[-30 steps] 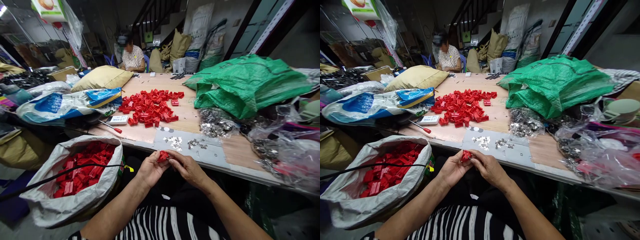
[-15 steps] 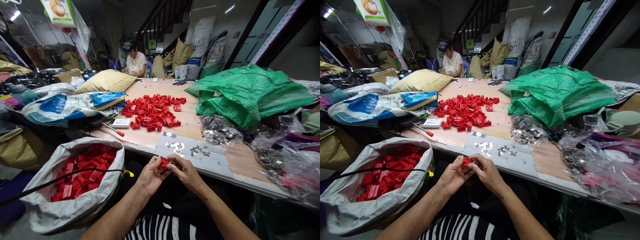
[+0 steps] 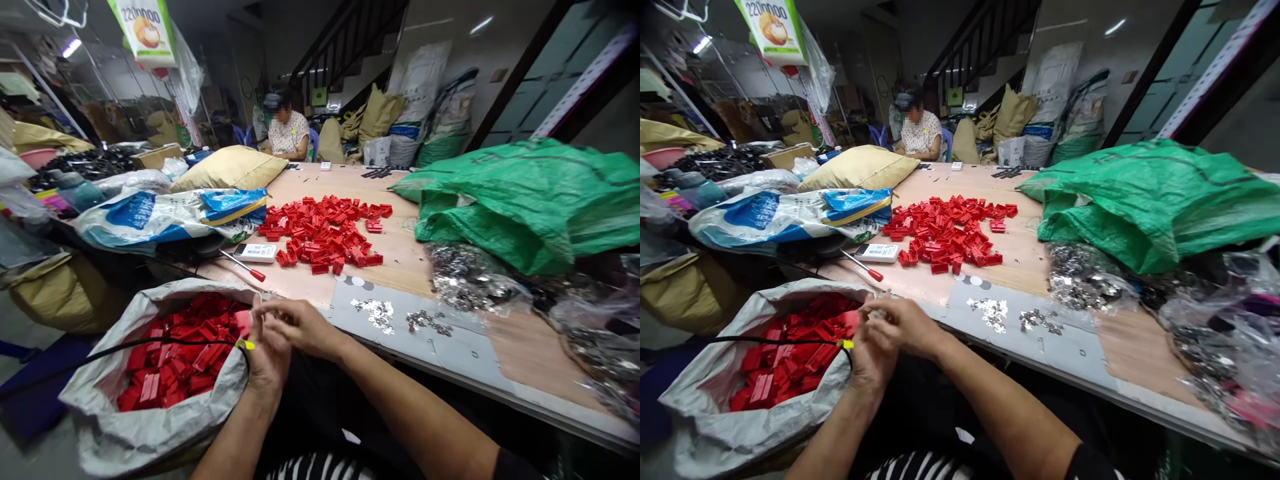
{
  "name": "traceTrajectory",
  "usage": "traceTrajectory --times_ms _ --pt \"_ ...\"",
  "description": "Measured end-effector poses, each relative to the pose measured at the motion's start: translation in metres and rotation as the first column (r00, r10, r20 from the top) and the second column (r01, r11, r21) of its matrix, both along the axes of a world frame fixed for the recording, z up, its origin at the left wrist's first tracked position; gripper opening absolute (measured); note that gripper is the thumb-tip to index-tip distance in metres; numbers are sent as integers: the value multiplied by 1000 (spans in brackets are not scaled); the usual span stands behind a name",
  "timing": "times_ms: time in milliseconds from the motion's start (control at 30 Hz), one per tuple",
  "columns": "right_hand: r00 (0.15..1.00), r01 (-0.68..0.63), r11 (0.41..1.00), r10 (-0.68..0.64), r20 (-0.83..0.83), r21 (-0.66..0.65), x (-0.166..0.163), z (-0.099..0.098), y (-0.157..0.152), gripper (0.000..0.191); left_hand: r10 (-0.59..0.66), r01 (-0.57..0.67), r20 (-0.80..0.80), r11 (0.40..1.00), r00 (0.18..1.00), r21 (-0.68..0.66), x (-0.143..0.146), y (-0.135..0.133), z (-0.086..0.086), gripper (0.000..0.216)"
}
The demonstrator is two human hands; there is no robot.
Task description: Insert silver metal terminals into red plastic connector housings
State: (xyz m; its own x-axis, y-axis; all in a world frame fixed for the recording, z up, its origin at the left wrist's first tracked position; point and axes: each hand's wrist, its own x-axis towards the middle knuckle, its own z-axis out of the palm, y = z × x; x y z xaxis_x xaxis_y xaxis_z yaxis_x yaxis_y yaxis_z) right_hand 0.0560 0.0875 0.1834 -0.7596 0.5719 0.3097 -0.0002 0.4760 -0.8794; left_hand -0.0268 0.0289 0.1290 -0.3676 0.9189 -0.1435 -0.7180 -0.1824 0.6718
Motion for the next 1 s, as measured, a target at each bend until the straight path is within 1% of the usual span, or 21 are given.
traceTrajectory --times_ms 67,133,167,233,300,333,400,433,500,533,567,633,667,700,733,767,867,1000 --pt "989 135 985 -140 -45 -109 3 -18 12 30 128 -130 35 990 991 59 -13 5 1 40" --pt "975 207 952 -220 -30 -225 10 -39 20 33 185 -188 41 979 982 78 -19 7 1 46" --pt "974 219 939 -226 4 -265 14 -50 23 36 190 -191 29 978 981 81 -20 7 0 51" --pt "979 206 931 -197 62 -300 21 -70 22 39 182 -181 -2 980 983 83 -18 7 -3 52" --pt "980 197 923 -181 80 -330 25 -83 18 40 165 -163 -16 983 986 87 -15 6 -6 50" --pt "980 198 920 -180 84 -337 27 -86 15 40 155 -152 -24 985 988 86 -13 6 -7 50" --pt "975 218 924 -195 105 -313 31 -86 15 39 132 -128 -49 989 990 74 -10 4 -9 49" --pt "967 248 930 -223 121 -270 35 -84 18 38 115 -111 -61 992 991 64 -8 3 -10 49" --pt "932 352 926 -332 147 -139 46 -77 31 35 66 -64 -67 997 996 34 -3 0 -12 50" --pt "901 420 905 -408 150 -65 53 -73 40 33 35 -34 -61 999 998 17 0 -1 -13 50" --pt "859 494 869 -489 152 2 62 -70 51 33 1 -1 -49 1000 999 0 4 -2 -15 50" --pt "753 620 776 -631 189 121 79 -65 72 33 -64 64 -25 998 998 -27 11 -5 -19 51" --pt "696 659 732 -680 229 172 86 -64 81 35 -95 95 -16 995 995 -36 15 -7 -22 51" --pt "657 675 708 -705 268 208 92 -64 90 37 -124 123 -13 991 992 -45 18 -9 -24 51" --pt "638 678 701 -711 296 222 97 -65 97 39 -150 150 -13 987 989 -54 22 -11 -26 50" --pt "636 671 707 -703 319 223 99 -66 103 40 -173 172 -13 983 985 -63 24 -13 -27 49" --pt "677 632 751 -655 334 192 98 -69 113 43 -217 215 -24 973 976 -78 29 -17 -30 45" --pt "725 608 779 -624 291 154 92 -63 109 39 -231 223 -81 970 970 -100 27 -17 -28 42"
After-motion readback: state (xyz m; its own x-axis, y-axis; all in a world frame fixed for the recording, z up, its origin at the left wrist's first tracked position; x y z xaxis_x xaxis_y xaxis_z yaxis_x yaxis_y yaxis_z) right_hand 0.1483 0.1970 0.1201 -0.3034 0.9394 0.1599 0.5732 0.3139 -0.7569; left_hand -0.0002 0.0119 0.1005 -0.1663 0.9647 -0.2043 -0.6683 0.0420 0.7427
